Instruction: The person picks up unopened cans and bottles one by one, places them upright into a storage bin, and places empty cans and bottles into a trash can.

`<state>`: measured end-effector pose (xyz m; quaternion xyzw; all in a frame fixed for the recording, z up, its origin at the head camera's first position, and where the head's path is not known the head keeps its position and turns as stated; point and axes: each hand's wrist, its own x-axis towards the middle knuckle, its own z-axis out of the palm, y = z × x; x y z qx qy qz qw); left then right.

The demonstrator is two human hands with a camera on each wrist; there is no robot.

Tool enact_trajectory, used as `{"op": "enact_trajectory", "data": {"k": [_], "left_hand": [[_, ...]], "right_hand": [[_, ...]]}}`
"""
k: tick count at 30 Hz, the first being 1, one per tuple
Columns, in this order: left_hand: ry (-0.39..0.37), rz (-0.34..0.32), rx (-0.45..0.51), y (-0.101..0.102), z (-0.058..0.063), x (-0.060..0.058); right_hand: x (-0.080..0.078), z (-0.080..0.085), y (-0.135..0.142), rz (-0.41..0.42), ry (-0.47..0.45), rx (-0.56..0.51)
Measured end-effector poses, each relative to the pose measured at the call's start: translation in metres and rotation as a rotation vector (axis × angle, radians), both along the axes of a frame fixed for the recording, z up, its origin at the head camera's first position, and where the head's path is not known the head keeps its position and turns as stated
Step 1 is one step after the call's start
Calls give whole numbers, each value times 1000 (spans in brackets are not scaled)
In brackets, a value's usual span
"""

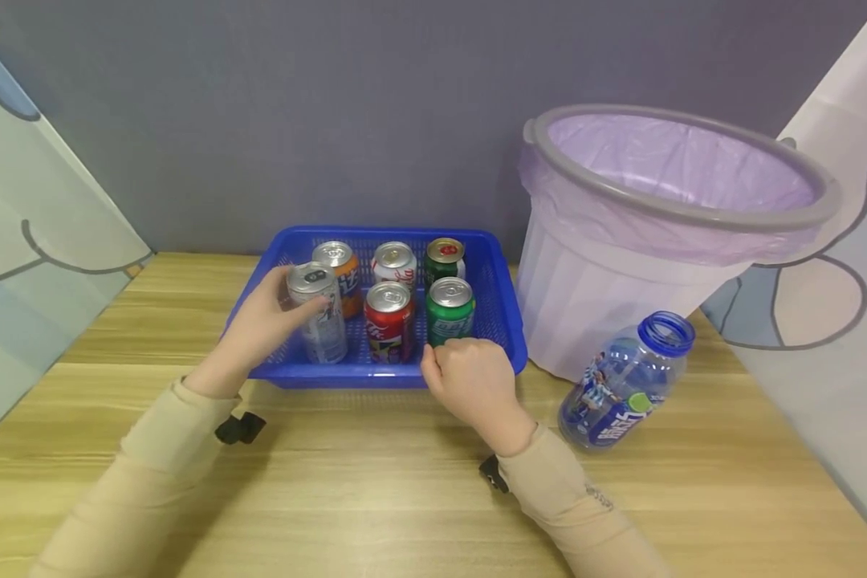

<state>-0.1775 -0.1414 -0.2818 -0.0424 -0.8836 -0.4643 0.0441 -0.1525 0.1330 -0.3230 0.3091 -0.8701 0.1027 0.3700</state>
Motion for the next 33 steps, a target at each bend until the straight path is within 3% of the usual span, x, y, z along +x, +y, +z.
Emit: {"op": "enact_trajectory", "data": {"k": [8,16,22,25,29,33], "left_hand": [[148,35,104,1,0,6],[232,65,120,1,-1,13],[399,143,190,4,-5,22],[485,122,235,7,-7,25],[530,52,145,10,-9,28],[466,-47,-69,10,-12,29]], "right_hand": [[1,0,-1,8,2,-6],[2,1,-2,18,0,-8],[1,0,-2,20,-2,-7],[2,1,0,12,-10,-11],[1,2,3,13,-23,-19],[1,2,2,22,-33,-12]]}}
